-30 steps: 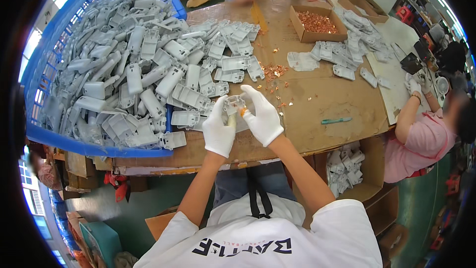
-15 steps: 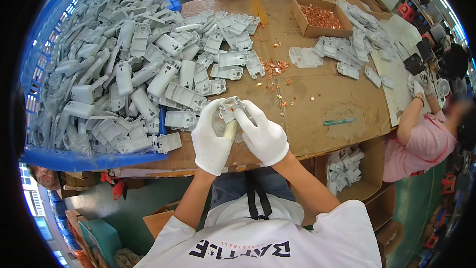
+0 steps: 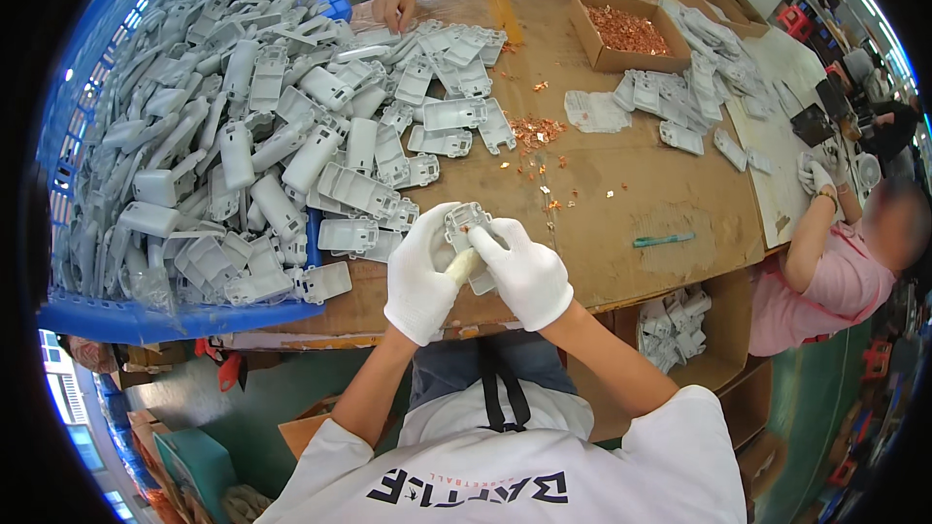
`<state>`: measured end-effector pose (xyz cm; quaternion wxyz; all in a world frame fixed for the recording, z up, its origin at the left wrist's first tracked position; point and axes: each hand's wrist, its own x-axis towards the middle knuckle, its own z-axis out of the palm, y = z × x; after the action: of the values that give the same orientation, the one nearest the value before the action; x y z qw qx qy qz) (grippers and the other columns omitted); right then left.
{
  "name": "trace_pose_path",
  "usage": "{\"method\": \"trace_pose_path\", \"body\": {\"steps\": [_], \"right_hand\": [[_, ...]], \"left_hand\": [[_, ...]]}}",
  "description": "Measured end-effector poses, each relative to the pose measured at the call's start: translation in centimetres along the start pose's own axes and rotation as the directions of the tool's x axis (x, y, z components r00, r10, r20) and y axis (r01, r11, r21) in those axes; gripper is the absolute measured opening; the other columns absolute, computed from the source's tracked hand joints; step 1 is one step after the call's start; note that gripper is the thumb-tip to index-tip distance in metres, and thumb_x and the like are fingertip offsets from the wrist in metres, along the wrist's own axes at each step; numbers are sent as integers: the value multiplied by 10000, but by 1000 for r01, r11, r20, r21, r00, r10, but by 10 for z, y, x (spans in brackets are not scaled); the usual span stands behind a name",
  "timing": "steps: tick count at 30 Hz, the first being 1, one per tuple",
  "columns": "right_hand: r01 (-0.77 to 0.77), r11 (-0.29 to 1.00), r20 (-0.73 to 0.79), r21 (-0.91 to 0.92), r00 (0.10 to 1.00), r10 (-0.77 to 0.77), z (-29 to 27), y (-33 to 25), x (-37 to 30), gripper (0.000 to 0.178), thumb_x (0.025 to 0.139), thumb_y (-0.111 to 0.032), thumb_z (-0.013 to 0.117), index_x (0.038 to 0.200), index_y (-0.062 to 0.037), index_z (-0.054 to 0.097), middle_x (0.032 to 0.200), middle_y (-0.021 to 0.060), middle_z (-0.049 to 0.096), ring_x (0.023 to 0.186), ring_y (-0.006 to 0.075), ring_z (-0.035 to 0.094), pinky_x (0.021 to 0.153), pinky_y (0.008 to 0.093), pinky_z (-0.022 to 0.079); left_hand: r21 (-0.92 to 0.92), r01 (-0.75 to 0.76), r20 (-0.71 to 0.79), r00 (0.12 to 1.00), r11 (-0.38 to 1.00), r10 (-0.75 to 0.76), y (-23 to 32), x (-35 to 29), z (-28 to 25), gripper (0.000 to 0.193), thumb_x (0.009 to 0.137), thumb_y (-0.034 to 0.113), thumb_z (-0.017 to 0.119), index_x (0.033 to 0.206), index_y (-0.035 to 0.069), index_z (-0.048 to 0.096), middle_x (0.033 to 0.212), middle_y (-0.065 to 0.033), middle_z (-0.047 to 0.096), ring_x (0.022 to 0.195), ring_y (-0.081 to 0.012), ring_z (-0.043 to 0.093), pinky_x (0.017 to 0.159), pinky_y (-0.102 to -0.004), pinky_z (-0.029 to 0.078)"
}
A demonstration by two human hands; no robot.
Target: The person picks up a plastic housing and a metal contact, inserts the contact into the housing, and presses it into place. They then repeat the process with a second metal contact before placing the assembled unit into a cardboard box.
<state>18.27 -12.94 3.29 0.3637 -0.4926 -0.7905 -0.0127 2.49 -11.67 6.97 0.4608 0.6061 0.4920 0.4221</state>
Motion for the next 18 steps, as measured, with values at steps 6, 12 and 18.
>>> {"method": "trace_pose_path", "body": {"steps": [6,12,18], "right_hand": [[44,999,-66,-18,997,-45,-16,0,5,414,741,-36,663,1150,-84,625,1073,82,604,651,209,646,572,299,537],[157,984,-82,-89,983,-164,-20,-12,9,397,740,-47,672,1128,-79,598,1079,92,597,756,216,654,638,301,545],[167,981,-100,-98,979,-177,-24,-25,6,375,754,-49,671,1121,-70,597,1070,91,581,750,206,635,643,311,533]], "left_hand": [[-175,5,48,999,985,4,-5,11,-8,341,873,2,638,1210,7,587,1030,-150,702,951,-194,698,833,-298,544],[212,-161,-42,984,964,174,-3,12,-10,175,873,35,647,1048,36,647,895,-128,707,789,-212,705,705,-303,538],[122,-205,-80,973,971,216,-2,8,-10,128,873,45,652,1001,44,662,840,-118,705,736,-208,700,663,-300,525]]}}
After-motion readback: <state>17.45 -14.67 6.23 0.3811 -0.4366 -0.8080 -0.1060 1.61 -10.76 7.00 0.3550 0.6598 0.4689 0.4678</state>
